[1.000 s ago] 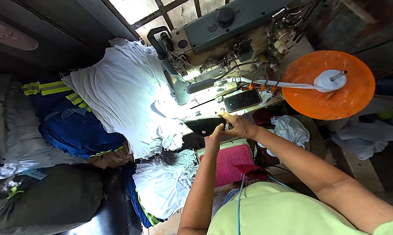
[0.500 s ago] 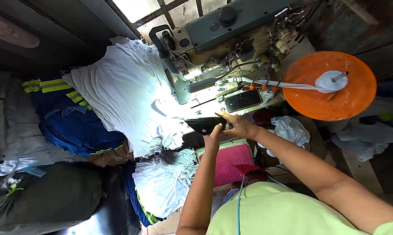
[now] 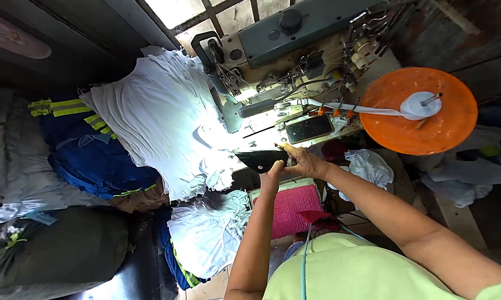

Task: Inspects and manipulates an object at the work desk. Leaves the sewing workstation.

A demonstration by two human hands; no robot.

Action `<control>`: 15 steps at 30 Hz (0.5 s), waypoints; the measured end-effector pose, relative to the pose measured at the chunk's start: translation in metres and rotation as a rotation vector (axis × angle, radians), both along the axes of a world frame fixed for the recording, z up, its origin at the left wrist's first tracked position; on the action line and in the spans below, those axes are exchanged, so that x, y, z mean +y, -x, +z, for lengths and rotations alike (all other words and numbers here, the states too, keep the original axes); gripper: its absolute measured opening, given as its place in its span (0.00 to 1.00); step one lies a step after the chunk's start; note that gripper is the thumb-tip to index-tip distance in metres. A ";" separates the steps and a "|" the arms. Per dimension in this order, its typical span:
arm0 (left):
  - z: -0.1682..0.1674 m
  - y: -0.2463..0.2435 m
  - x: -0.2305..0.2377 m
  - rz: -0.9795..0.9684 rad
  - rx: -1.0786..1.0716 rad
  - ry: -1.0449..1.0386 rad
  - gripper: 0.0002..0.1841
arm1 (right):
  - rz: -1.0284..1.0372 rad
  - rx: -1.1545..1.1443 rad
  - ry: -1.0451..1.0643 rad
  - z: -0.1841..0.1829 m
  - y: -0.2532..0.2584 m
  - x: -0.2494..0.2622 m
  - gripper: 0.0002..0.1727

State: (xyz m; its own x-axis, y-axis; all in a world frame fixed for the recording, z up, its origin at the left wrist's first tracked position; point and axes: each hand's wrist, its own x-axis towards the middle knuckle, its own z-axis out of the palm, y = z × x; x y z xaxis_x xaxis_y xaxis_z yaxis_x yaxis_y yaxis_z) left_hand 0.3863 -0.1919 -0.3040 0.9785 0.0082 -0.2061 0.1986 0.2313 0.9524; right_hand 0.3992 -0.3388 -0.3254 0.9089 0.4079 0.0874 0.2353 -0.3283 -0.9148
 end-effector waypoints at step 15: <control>0.000 0.005 -0.002 -0.001 -0.012 0.008 0.07 | 0.064 0.015 0.059 0.008 -0.001 -0.005 0.47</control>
State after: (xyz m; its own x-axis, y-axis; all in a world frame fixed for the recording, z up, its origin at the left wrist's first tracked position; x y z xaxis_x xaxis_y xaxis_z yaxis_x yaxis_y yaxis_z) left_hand 0.3808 -0.1941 -0.3040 0.9808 0.0061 -0.1947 0.1877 0.2384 0.9529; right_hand 0.4006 -0.3436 -0.3175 0.8819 0.4691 0.0476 0.2436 -0.3668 -0.8979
